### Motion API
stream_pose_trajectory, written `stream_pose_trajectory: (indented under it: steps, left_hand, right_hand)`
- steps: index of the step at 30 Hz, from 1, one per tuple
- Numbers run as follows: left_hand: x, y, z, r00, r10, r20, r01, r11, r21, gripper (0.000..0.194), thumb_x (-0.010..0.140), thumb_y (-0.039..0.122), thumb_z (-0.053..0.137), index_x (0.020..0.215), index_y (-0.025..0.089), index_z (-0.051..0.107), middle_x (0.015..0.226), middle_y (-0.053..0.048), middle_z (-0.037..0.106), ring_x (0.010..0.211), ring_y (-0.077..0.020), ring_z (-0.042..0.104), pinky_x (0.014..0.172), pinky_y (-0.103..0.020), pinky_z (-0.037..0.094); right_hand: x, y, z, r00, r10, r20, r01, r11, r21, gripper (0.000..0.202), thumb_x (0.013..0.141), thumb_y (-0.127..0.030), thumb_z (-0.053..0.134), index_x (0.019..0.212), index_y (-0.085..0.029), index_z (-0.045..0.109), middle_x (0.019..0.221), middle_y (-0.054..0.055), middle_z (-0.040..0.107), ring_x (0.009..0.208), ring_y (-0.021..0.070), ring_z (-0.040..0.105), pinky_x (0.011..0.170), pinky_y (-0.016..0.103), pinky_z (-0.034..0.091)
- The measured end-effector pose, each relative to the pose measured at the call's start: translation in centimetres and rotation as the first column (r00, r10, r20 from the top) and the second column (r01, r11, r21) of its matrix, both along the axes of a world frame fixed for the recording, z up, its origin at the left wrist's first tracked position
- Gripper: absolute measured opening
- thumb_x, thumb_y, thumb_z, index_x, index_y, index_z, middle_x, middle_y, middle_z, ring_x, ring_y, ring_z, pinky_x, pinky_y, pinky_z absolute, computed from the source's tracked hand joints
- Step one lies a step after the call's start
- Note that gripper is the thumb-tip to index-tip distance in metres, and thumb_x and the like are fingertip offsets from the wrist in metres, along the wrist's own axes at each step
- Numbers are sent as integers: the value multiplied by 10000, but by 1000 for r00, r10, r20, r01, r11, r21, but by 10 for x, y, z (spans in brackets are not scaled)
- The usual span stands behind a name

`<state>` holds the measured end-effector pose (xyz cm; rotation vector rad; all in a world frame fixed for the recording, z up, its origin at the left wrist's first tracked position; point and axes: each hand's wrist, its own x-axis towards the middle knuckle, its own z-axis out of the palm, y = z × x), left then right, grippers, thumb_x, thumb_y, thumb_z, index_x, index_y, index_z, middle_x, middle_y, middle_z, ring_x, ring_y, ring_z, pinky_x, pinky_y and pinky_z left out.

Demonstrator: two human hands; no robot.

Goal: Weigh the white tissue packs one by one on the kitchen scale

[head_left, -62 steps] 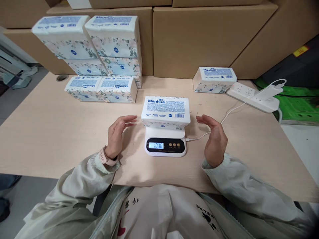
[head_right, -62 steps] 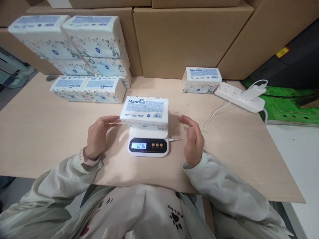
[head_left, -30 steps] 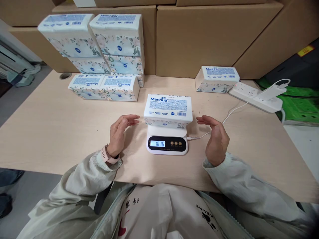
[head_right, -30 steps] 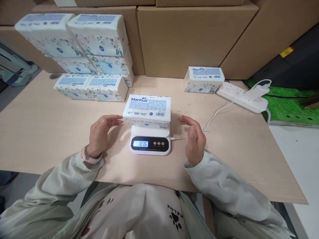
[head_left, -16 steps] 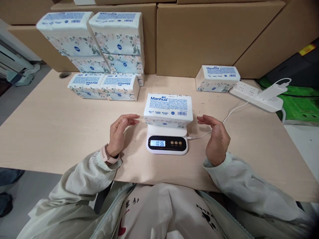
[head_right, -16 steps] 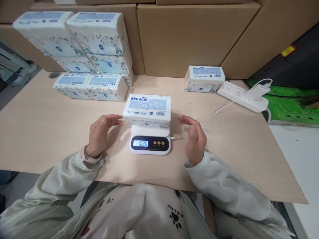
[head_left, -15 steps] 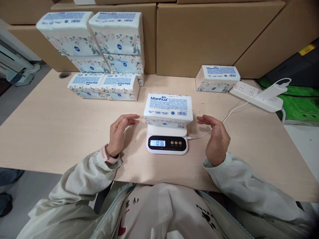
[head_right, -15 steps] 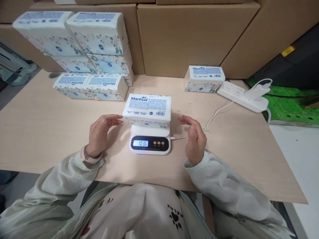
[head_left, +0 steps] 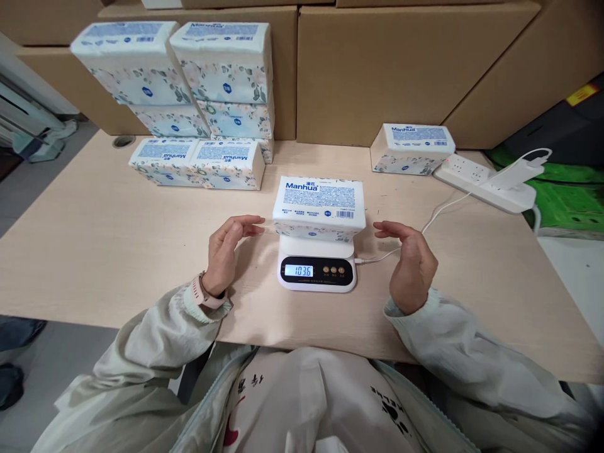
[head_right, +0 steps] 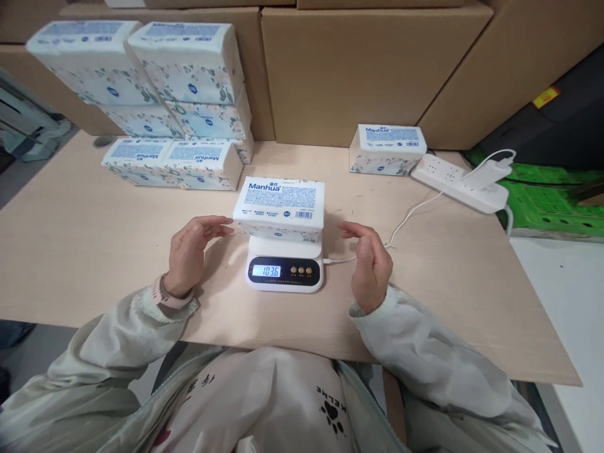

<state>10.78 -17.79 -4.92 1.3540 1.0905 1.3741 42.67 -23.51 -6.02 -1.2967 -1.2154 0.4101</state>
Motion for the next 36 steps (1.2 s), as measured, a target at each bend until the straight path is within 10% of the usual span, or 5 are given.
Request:
stream_pose_trajectory:
  steps: [13,26,36]
  left_hand:
    - [2,4,-2,1000,22,22,-21,1000,-17,474,988,632,709,1076,187,847,1154,-130,822,1002,-234,776,877,-351,631]
    - [31,18,12,971,-235,45,235,972,-11,600,976,628,752,1441,249,749,1620,-114,611,1581,-341,526,1338,-549,424]
    - [-15,71,56,992,121,41,-128,930,344,511,1062,537,716,1458,220,653,1579,-46,629,1587,-327,497,1296,-458,460]
  right_hand:
    - [2,1,3,999,38,28,-39,999,17,460,1100,-550,487,1073,-248,833,1042,63,825,934,240,737,913,446,572]
    - [-10,18,23,938,322,-127,-344,907,-243,592,1028,-707,590,1505,-363,658,1592,51,665,1523,318,588,1312,647,436]
    - [-94,138,75,666,731,-149,-746,654,-122,530,1017,-428,664,1523,-300,571,1639,-15,612,1599,282,488,1394,594,344]
